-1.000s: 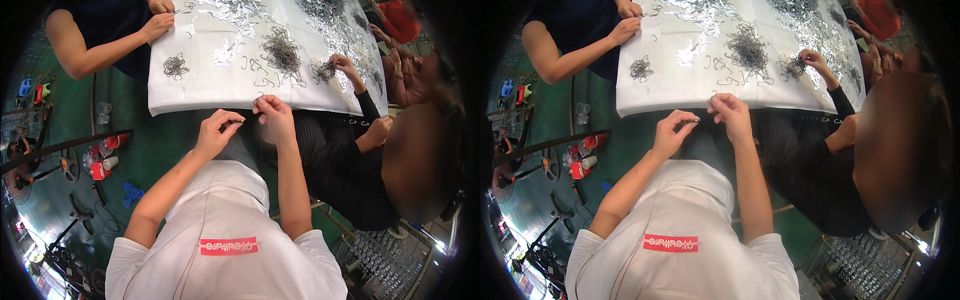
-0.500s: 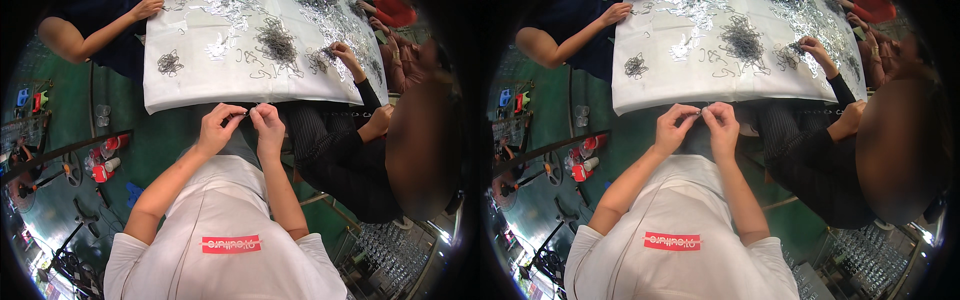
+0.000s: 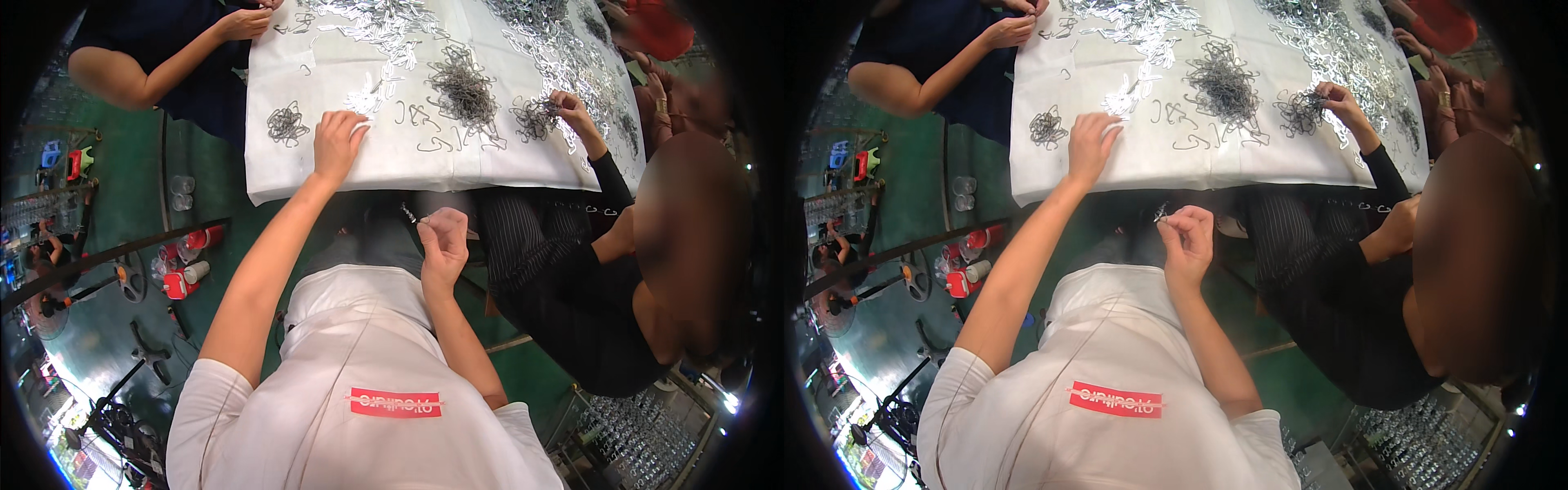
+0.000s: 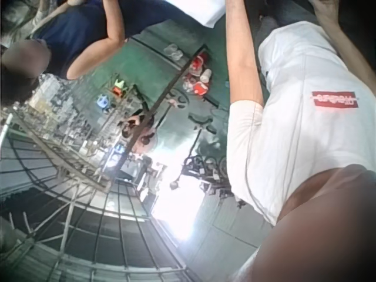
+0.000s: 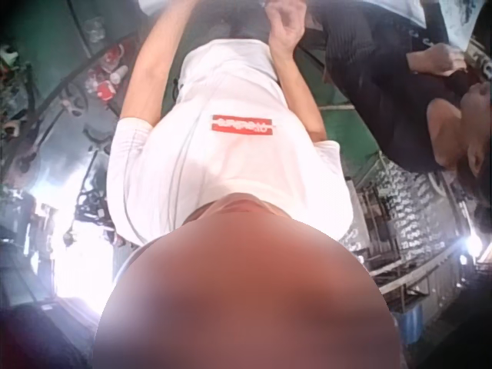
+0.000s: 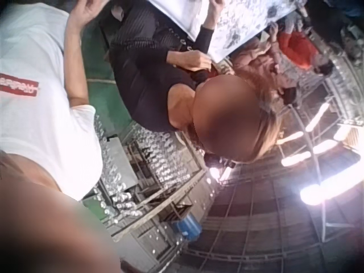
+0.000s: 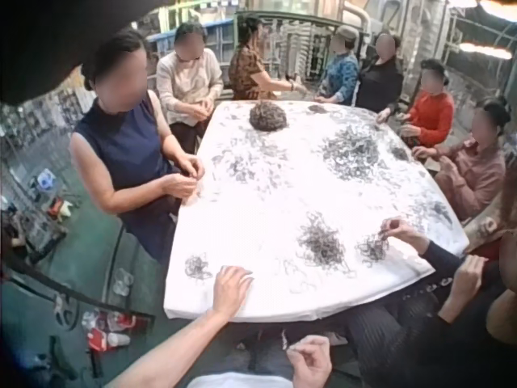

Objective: The person repeatedly picks small metal hooks from a white table, links them together by hand, and hangs the resulting chains on a nearby wooden rack. The person works alongside others at the same table in a workshop setting.

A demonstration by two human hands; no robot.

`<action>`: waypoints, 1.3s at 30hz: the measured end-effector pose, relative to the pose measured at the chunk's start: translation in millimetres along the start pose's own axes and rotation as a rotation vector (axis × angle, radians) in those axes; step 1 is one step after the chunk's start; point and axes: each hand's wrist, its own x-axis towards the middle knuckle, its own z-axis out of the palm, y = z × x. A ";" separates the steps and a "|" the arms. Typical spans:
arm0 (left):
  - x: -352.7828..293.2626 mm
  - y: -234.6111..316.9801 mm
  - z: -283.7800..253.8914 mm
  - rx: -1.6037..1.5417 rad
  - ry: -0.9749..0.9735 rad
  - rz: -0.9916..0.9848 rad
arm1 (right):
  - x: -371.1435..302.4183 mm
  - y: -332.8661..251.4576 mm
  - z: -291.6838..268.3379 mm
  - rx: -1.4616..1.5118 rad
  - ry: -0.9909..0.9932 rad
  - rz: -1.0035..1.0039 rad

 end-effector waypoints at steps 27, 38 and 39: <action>-25.2 108.0 -82.2 -0.931 -0.433 -0.766 | 3.1 15.2 17.8 -0.110 -0.076 0.044; -46.8 105.1 -80.0 -0.821 -0.309 -0.509 | 2.8 20.5 8.8 -0.247 -0.155 0.023; -47.8 104.4 -78.7 -0.818 -0.298 -0.488 | 5.9 20.6 2.9 -0.251 -0.198 0.015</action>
